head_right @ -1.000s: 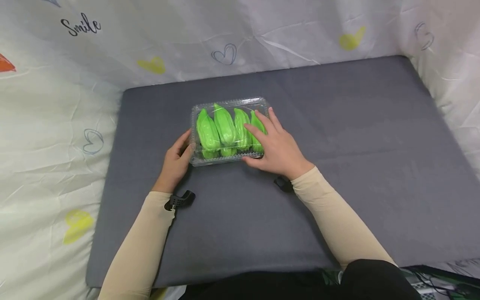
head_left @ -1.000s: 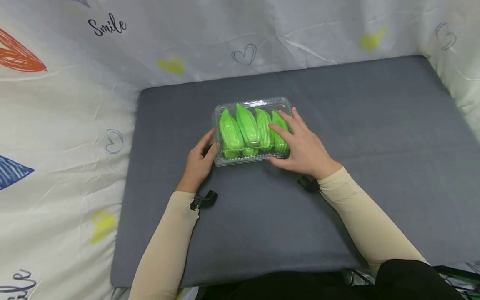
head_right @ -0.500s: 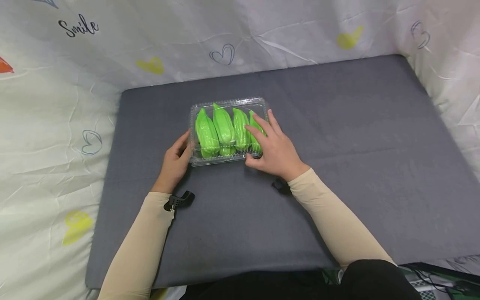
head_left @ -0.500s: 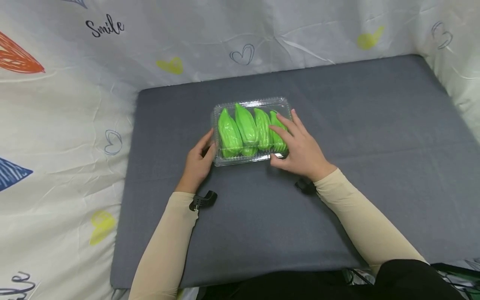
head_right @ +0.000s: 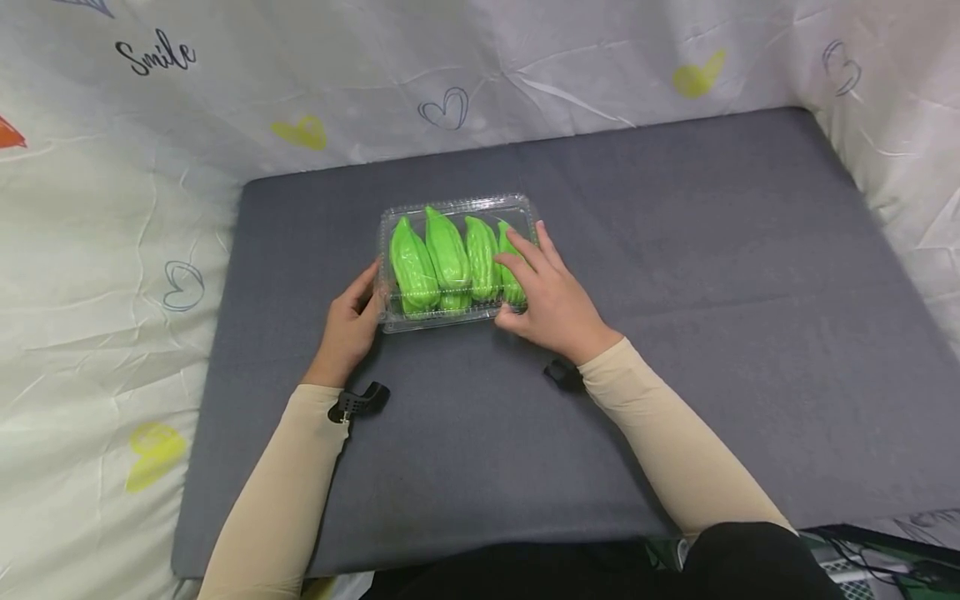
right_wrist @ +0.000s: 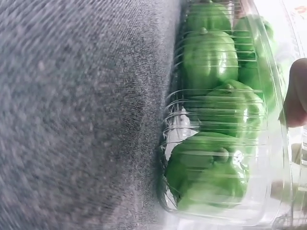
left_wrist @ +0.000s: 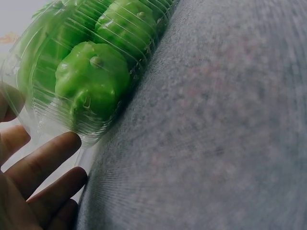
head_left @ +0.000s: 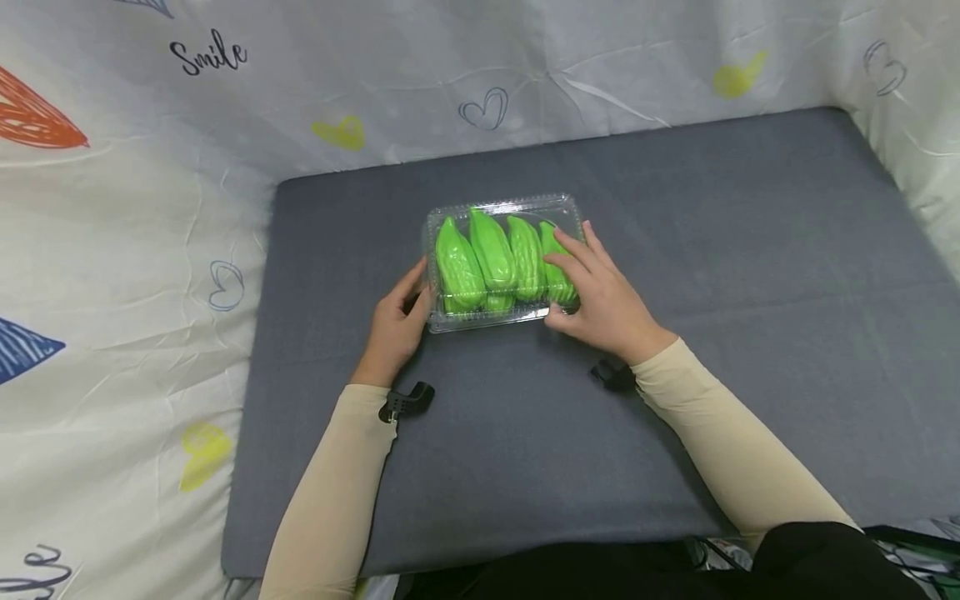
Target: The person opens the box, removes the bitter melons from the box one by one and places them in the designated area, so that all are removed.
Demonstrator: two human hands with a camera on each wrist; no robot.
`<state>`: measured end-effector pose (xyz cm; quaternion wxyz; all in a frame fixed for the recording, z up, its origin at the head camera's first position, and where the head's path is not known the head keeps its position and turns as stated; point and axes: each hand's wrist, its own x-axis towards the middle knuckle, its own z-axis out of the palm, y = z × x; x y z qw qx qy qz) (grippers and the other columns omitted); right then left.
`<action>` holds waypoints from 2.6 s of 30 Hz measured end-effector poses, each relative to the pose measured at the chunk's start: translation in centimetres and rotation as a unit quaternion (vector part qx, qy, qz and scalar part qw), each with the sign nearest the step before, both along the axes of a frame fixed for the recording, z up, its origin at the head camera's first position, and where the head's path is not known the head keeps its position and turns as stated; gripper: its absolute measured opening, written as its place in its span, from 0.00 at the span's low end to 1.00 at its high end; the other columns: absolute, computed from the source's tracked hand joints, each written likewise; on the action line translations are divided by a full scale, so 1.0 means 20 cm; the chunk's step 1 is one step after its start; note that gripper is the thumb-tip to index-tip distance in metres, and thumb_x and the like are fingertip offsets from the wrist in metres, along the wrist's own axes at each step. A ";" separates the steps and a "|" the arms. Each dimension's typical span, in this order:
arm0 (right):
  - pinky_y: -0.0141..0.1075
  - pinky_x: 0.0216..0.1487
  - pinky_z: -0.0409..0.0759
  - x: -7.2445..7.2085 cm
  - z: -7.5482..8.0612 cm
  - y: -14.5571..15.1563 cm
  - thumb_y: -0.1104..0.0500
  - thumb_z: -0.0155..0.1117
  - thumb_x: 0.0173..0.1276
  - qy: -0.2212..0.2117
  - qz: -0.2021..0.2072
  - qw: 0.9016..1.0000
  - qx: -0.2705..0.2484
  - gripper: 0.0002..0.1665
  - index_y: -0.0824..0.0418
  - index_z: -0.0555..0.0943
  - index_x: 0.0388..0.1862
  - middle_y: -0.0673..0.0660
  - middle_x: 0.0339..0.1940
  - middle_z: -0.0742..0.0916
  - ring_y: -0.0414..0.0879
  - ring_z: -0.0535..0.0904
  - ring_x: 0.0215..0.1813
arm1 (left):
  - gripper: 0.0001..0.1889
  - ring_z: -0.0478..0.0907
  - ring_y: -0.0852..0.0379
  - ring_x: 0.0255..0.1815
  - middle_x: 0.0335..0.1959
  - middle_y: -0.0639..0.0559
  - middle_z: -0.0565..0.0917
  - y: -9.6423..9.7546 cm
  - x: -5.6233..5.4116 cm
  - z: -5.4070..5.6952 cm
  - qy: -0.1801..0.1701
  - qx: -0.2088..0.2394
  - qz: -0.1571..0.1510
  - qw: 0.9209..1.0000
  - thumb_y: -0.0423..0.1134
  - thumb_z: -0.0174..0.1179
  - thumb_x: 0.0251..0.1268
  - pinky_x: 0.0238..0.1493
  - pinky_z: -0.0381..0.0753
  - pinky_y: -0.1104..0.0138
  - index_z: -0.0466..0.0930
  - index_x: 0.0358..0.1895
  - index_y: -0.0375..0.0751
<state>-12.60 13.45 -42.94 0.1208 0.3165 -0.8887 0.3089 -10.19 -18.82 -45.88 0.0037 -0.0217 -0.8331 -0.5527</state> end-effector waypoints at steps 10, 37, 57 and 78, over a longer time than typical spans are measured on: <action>0.64 0.74 0.66 0.02 0.05 0.01 0.63 0.68 0.58 -0.033 -0.006 0.998 0.051 0.36 0.63 0.78 0.69 0.66 0.81 0.69 0.75 0.53 0.83 | 0.27 0.75 0.45 0.72 0.73 0.41 0.76 0.02 -0.01 -0.02 0.025 -0.027 0.021 0.999 0.42 0.53 0.83 0.70 0.74 0.49 0.66 0.81 0.50; 0.57 0.83 0.50 0.03 0.17 0.03 0.79 0.56 0.55 -0.080 0.048 0.989 0.112 0.31 0.69 0.73 0.60 0.73 0.79 0.70 0.78 0.62 0.77 | 0.28 0.73 0.45 0.75 0.78 0.42 0.70 0.04 -0.01 -0.01 0.025 -0.023 0.011 0.999 0.41 0.50 0.84 0.72 0.72 0.49 0.64 0.82 0.46; 0.56 0.63 0.77 0.02 0.17 0.14 0.73 0.63 0.60 -0.088 0.052 0.992 0.079 0.35 0.64 0.76 0.70 0.62 0.83 0.68 0.71 0.62 0.80 | 0.28 0.78 0.41 0.65 0.77 0.40 0.71 0.04 -0.01 0.00 0.005 0.000 0.015 1.000 0.36 0.51 0.83 0.56 0.75 0.53 0.63 0.82 0.43; 0.52 0.63 0.81 -0.08 0.28 0.21 0.66 0.78 0.61 -0.036 0.017 0.998 -0.042 0.37 0.66 0.76 0.69 0.64 0.75 0.75 0.60 0.80 0.65 | 0.26 0.83 0.41 0.58 0.63 0.36 0.84 0.03 0.00 -0.02 0.039 -0.017 0.004 0.999 0.42 0.55 0.82 0.55 0.80 0.48 0.71 0.78 0.45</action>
